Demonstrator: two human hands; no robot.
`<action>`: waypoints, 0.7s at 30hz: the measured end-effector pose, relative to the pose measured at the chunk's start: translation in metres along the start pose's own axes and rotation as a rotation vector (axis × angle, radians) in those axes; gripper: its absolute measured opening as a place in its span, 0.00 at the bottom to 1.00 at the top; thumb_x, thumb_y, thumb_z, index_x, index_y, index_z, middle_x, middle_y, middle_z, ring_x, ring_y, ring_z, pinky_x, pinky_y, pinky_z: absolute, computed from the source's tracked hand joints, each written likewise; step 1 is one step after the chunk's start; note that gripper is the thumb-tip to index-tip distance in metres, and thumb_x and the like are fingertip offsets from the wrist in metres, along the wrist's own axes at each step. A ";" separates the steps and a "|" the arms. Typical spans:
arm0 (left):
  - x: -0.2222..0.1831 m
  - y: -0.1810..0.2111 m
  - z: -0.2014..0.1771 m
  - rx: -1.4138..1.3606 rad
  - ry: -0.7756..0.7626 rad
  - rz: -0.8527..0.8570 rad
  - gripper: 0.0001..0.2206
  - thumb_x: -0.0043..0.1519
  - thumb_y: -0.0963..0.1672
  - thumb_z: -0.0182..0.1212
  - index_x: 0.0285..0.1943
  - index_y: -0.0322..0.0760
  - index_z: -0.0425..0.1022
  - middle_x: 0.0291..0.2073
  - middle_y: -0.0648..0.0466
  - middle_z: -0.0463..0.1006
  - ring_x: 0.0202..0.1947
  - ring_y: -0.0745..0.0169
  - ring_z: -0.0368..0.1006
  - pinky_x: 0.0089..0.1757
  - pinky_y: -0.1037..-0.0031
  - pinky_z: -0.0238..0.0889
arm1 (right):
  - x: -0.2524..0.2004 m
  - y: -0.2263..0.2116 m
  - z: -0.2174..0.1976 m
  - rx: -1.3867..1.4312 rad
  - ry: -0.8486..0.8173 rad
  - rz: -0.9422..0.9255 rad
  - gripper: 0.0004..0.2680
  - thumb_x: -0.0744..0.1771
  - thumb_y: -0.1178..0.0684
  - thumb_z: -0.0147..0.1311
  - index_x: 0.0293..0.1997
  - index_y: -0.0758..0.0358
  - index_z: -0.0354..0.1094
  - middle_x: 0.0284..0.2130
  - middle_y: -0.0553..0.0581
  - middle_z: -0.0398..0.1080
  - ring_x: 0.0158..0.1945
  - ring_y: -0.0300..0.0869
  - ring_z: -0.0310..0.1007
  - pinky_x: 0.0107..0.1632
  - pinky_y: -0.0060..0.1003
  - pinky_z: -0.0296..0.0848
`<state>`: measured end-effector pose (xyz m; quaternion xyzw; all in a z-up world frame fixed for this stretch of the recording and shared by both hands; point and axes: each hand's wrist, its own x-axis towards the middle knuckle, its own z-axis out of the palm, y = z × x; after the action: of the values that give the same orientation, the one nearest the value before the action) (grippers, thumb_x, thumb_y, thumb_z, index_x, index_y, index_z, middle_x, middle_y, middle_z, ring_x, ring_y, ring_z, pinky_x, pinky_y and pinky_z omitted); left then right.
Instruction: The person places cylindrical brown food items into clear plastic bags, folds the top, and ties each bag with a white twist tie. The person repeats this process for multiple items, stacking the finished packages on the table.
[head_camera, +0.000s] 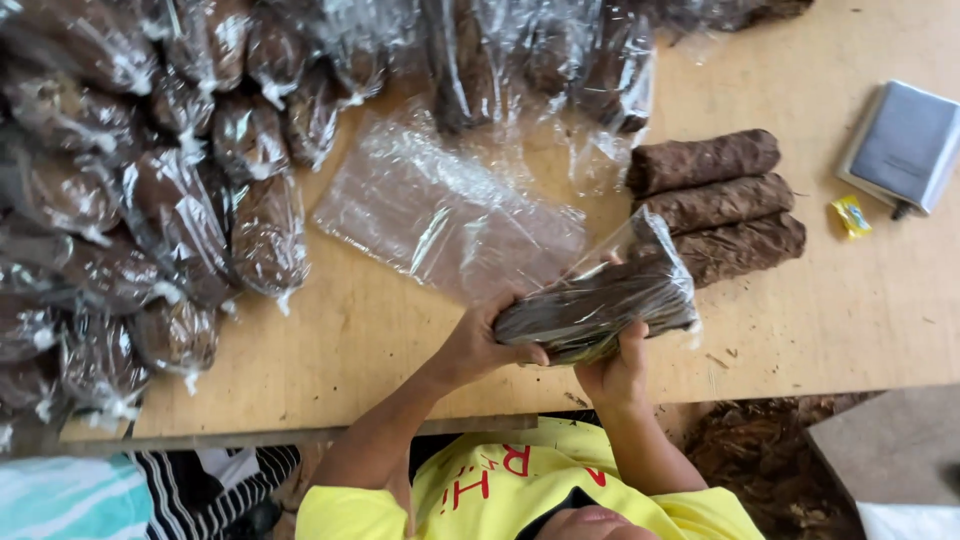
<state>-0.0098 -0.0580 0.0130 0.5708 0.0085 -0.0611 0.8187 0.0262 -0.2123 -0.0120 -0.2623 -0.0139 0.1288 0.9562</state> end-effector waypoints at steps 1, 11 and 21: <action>0.000 0.002 0.001 -0.004 -0.012 -0.003 0.23 0.43 0.41 0.77 0.45 0.31 0.71 0.24 0.51 0.75 0.22 0.68 0.74 0.24 0.81 0.72 | -0.003 0.007 0.002 0.104 0.098 0.004 0.23 0.66 0.39 0.44 0.65 0.61 0.50 0.50 0.67 0.68 0.51 0.57 0.71 0.54 0.54 0.73; -0.003 0.014 -0.009 0.164 -0.106 -0.104 0.16 0.52 0.44 0.71 0.44 0.34 0.70 0.21 0.51 0.71 0.15 0.69 0.67 0.16 0.85 0.64 | 0.025 -0.033 -0.034 -0.099 -0.025 -0.187 0.28 0.63 0.34 0.46 0.70 0.51 0.46 0.58 0.72 0.61 0.55 0.59 0.68 0.56 0.56 0.72; -0.001 0.011 -0.023 -0.081 -0.120 -0.265 0.19 0.59 0.50 0.59 0.55 0.40 0.63 0.21 0.43 0.71 0.11 0.65 0.67 0.10 0.86 0.58 | 0.025 -0.029 -0.056 -0.457 -0.202 -0.339 0.20 0.63 0.40 0.52 0.54 0.59 0.51 0.56 0.75 0.53 0.54 0.57 0.65 0.53 0.46 0.70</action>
<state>-0.0080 -0.0330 0.0154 0.5265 0.0372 -0.2023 0.8249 0.0622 -0.2583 -0.0466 -0.4505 -0.1814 -0.0138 0.8740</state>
